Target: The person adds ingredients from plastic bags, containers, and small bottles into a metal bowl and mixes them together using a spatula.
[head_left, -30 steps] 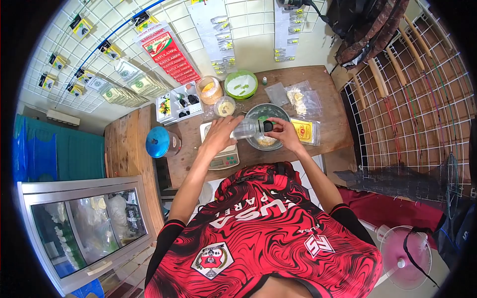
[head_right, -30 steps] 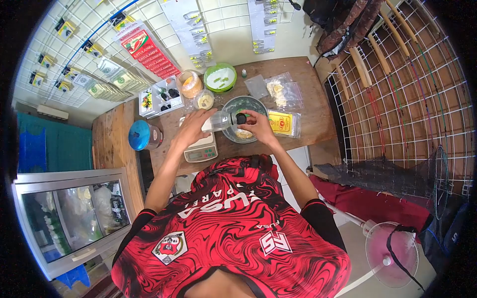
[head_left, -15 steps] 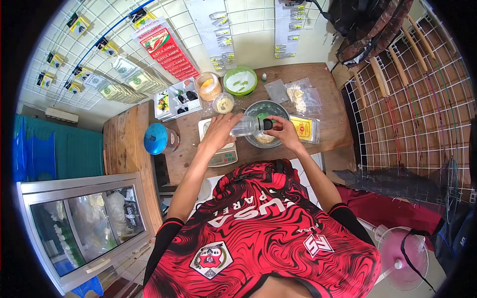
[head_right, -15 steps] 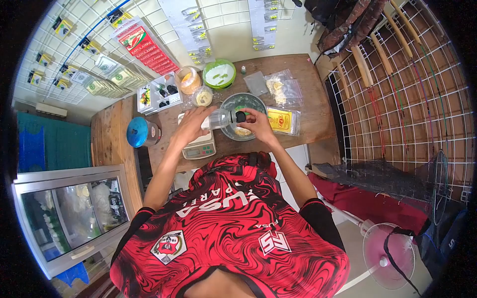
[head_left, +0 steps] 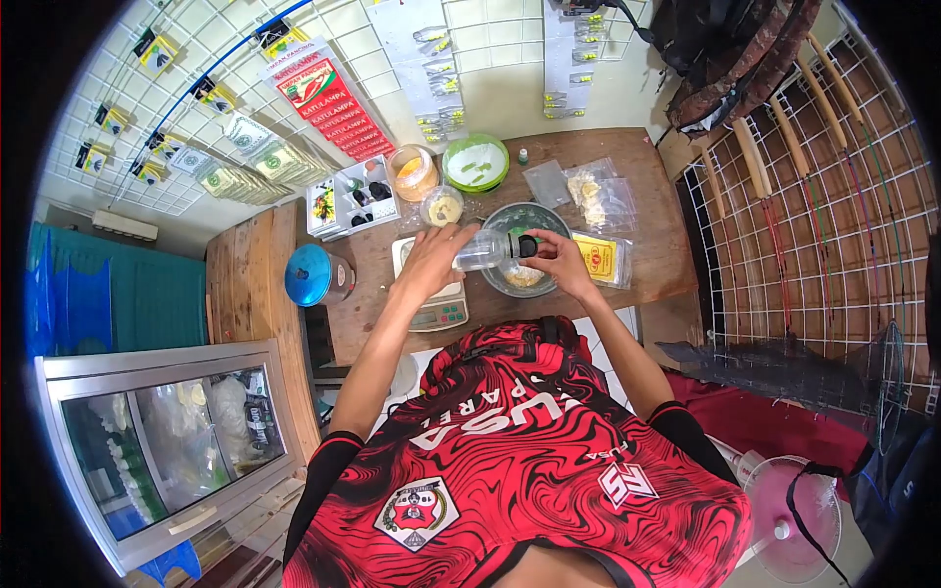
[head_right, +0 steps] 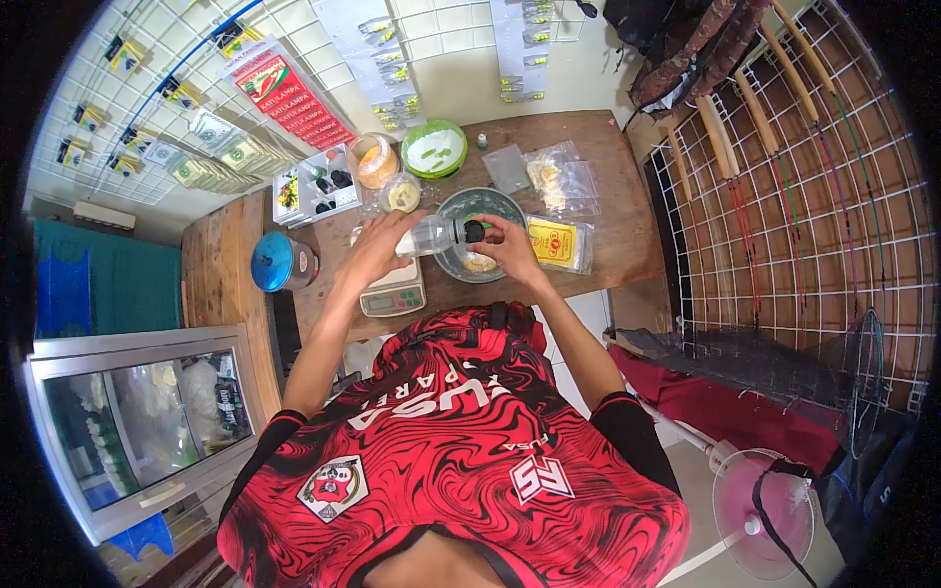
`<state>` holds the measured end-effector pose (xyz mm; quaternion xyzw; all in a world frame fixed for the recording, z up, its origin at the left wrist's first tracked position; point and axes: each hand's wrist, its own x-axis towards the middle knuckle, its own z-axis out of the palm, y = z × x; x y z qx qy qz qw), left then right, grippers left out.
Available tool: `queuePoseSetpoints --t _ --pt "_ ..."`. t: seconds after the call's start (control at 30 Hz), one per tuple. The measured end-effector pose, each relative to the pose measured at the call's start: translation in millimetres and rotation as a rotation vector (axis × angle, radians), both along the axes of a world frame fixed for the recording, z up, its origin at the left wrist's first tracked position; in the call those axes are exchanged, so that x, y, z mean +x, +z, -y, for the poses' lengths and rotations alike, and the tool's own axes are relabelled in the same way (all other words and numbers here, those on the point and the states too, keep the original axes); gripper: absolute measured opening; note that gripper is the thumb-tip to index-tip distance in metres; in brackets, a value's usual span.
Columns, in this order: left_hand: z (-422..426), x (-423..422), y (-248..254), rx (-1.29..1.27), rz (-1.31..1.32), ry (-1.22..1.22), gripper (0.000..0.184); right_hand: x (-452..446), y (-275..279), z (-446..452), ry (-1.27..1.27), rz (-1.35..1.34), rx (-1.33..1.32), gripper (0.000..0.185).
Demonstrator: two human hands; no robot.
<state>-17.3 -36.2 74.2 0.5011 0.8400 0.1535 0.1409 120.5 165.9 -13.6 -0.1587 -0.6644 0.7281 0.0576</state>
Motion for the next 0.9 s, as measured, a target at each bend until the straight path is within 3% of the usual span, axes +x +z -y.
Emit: queuePoseSetpoints --t 0.7,0.9 --pt "-6.1 -0.5 2.6 -0.034 0.009 -0.003 0.081 0.1 2.8 -1.3 -0.02 -0.007 -0.045 0.048" --pt "0.4 -2.4 -13.8 0.161 0.08 -0.03 0.078 -0.3 -0.9 -7.3 -0.014 -0.019 -0.049 0.048"
